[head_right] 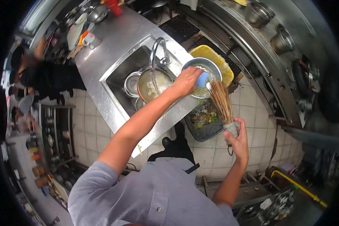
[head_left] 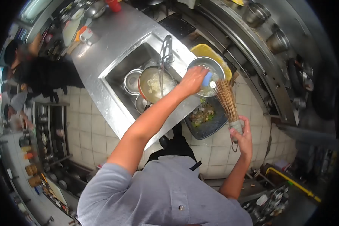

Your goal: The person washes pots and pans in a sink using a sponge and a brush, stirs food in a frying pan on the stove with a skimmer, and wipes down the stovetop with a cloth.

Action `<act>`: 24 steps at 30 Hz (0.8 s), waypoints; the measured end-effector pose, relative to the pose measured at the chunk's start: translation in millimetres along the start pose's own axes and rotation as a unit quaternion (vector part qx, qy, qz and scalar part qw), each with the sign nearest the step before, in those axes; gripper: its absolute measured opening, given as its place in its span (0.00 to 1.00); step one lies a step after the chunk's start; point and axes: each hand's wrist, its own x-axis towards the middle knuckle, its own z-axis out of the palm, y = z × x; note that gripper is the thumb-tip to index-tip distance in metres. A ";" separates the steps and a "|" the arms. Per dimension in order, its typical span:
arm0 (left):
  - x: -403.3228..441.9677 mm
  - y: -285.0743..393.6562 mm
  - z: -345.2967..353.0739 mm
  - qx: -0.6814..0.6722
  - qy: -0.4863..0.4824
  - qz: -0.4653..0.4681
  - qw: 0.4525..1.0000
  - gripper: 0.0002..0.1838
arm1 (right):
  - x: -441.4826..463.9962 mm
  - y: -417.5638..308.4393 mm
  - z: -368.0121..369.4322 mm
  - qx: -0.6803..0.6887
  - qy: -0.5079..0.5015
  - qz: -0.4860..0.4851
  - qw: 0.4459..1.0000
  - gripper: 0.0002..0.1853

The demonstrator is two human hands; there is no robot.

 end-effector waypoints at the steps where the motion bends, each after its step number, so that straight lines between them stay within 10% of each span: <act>1: 13.1 -15.3 20.5 0.073 -0.001 0.012 0.997 0.27 | -2.2 -0.1 3.5 -0.002 0.001 0.009 1.000 0.33; 4: 33.8 -31.8 40.5 0.117 -0.291 -0.078 0.946 0.28 | -6.0 7.7 11.9 0.049 -0.002 0.010 0.999 0.35; 10: -13.6 26.2 -69.7 -0.001 -0.104 -0.034 0.994 0.36 | -11.2 22.8 2.1 0.076 0.015 -0.004 0.997 0.36; 18: -241.1 -41.5 -107.4 0.165 -0.255 -0.384 0.872 0.40 | 7.2 27.8 17.2 0.157 0.030 0.035 0.986 0.31; 24: -273.6 -38.0 -91.3 0.138 -0.301 -0.385 0.862 0.40 | 21.3 14.3 29.4 0.184 0.008 0.043 0.982 0.27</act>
